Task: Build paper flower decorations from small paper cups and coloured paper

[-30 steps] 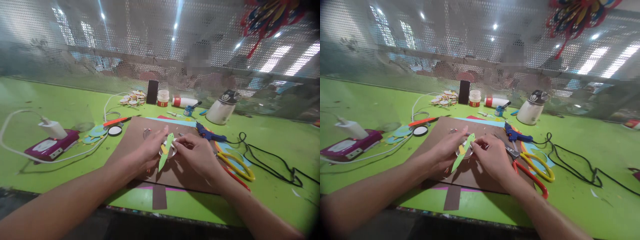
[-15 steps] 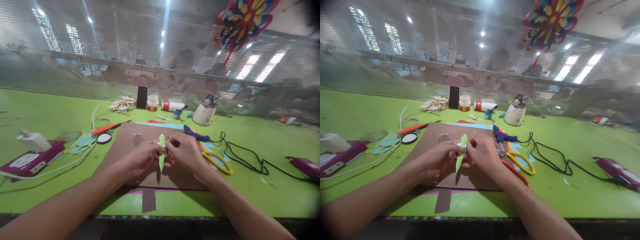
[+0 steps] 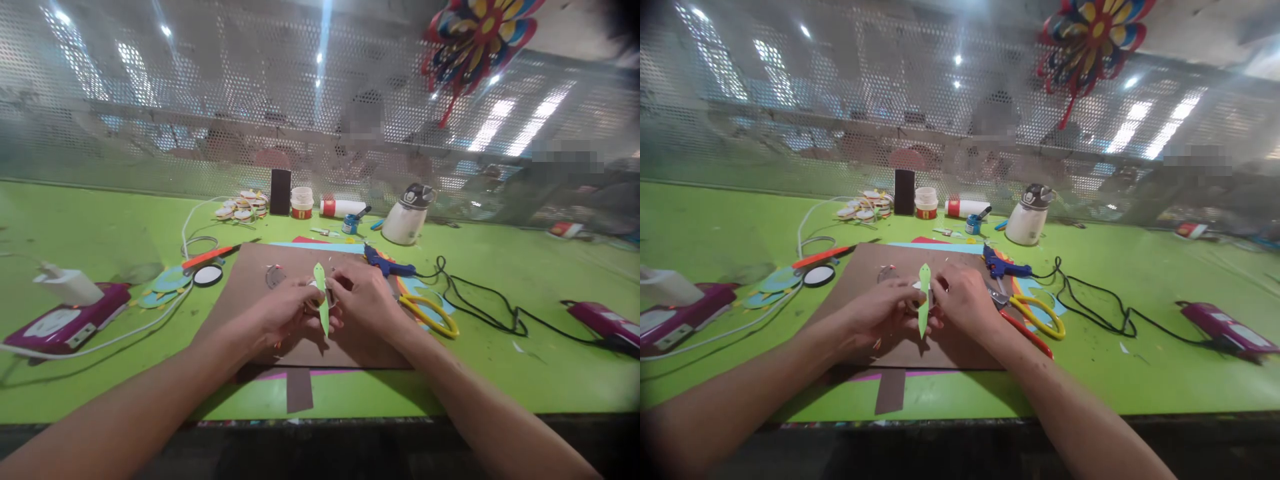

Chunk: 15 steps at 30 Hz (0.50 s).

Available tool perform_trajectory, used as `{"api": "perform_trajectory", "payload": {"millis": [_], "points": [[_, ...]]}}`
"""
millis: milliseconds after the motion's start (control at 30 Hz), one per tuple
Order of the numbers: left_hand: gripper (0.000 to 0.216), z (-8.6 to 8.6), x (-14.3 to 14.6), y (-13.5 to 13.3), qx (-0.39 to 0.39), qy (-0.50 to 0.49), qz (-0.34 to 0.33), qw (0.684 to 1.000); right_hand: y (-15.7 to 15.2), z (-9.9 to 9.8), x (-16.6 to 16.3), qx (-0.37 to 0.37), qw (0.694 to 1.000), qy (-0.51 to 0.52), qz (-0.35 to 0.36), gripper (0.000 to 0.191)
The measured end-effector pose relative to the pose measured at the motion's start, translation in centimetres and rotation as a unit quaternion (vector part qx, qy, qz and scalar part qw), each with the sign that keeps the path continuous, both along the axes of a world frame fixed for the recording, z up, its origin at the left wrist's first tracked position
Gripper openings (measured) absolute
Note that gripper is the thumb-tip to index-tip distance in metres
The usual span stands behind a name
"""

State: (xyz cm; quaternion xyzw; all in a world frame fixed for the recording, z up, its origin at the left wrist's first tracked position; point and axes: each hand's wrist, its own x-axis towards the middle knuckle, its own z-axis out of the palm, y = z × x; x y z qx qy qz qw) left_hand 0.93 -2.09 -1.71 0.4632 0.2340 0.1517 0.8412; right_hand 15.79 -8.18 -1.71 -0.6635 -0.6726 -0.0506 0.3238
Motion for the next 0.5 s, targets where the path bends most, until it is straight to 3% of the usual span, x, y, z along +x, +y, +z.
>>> {"api": "perform_trajectory", "payload": {"millis": [233, 500], "points": [[0.018, 0.5, -0.07, -0.18, -0.023, 0.022, 0.011, 0.999, -0.04, 0.08, -0.09, 0.011, 1.0, -0.02, 0.004, 0.022], [0.024, 0.4, -0.03, -0.03, 0.019, 0.025, 0.021, 0.999, -0.16, 0.46, 0.11, 0.013, 1.0, -0.001, 0.024, 0.025]]}}
